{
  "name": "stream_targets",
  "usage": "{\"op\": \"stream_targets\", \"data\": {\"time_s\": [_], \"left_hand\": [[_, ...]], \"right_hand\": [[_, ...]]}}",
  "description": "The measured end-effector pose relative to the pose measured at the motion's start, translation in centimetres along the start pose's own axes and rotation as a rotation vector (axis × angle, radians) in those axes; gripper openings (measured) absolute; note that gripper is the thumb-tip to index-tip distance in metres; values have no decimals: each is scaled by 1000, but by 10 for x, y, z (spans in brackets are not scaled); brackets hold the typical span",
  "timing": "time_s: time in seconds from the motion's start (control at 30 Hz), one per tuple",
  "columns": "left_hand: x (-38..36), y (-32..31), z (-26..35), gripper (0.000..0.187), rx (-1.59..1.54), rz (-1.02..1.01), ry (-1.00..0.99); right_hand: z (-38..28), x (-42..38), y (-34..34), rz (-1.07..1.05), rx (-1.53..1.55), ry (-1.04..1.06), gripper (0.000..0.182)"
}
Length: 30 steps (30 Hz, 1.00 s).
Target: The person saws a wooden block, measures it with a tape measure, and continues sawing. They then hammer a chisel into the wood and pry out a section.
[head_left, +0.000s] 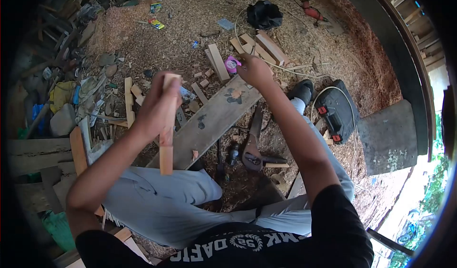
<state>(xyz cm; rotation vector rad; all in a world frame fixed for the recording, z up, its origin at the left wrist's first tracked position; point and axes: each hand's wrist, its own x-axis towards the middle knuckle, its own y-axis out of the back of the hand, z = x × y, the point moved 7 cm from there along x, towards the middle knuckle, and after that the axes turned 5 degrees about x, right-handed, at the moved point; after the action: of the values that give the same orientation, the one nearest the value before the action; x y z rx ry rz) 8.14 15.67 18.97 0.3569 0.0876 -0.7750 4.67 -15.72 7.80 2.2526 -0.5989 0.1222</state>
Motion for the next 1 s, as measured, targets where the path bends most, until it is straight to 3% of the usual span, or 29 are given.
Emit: {"op": "stream_targets", "data": {"time_s": [0.07, 0.1, 0.13, 0.17, 0.2, 0.27, 0.33, 0.4, 0.43, 0.53, 0.6, 0.67, 0.77, 0.87, 0.93, 1.0], "left_hand": [[0, 18, 9, 41, -106, 30, 27], [1, 27, 12, 45, -107, 117, 67], [5, 38, 10, 49, -109, 207, 107], [19, 60, -3, 45, 128, 289, -20], [24, 68, -8, 45, 139, 299, -20], [26, 77, -16, 43, -137, 310, -14], [18, 83, -11, 45, -280, 274, 59], [16, 88, -22, 46, -406, 185, 153], [16, 88, -5, 43, -413, 318, 83], [10, 91, 7, 41, -434, 307, 100], [6, 89, 18, 42, -412, 310, 62], [2, 82, 33, 43, -393, 300, 16], [-6, 73, 55, 42, -396, 287, -33], [-4, 58, 71, 39, -313, 255, -141], [-6, 38, 94, 36, -267, 281, -210], [-12, 12, 124, 34, -301, 233, -281]], "right_hand": [[25, 45, -52, -297, -268, -150, 48], [48, 69, -77, -297, -264, -142, 48], [87, 87, -120, -441, -390, -161, 51], [119, 93, -158, -583, -513, -181, 55], [143, 95, -182, -580, -503, -171, 55], [170, 93, -220, -694, -582, 19, 43], [168, 90, -218, -725, -549, -228, 49], [149, 90, -202, -619, -529, -418, 53], [144, 93, -201, -621, -525, -396, 53], [131, 94, -178, -650, -707, -331, 58], [113, 101, -144, -409, -674, -418, 82], [67, 97, -95, -313, -624, -395, 84], [20, 92, -23, 124, -40, -168, 83], [-40, 46, 35, 69, 989, -340, 63], [-96, 1, 74, -132, 1515, -397, 52], [-149, -41, 115, -136, 1633, -334, 51]]}}
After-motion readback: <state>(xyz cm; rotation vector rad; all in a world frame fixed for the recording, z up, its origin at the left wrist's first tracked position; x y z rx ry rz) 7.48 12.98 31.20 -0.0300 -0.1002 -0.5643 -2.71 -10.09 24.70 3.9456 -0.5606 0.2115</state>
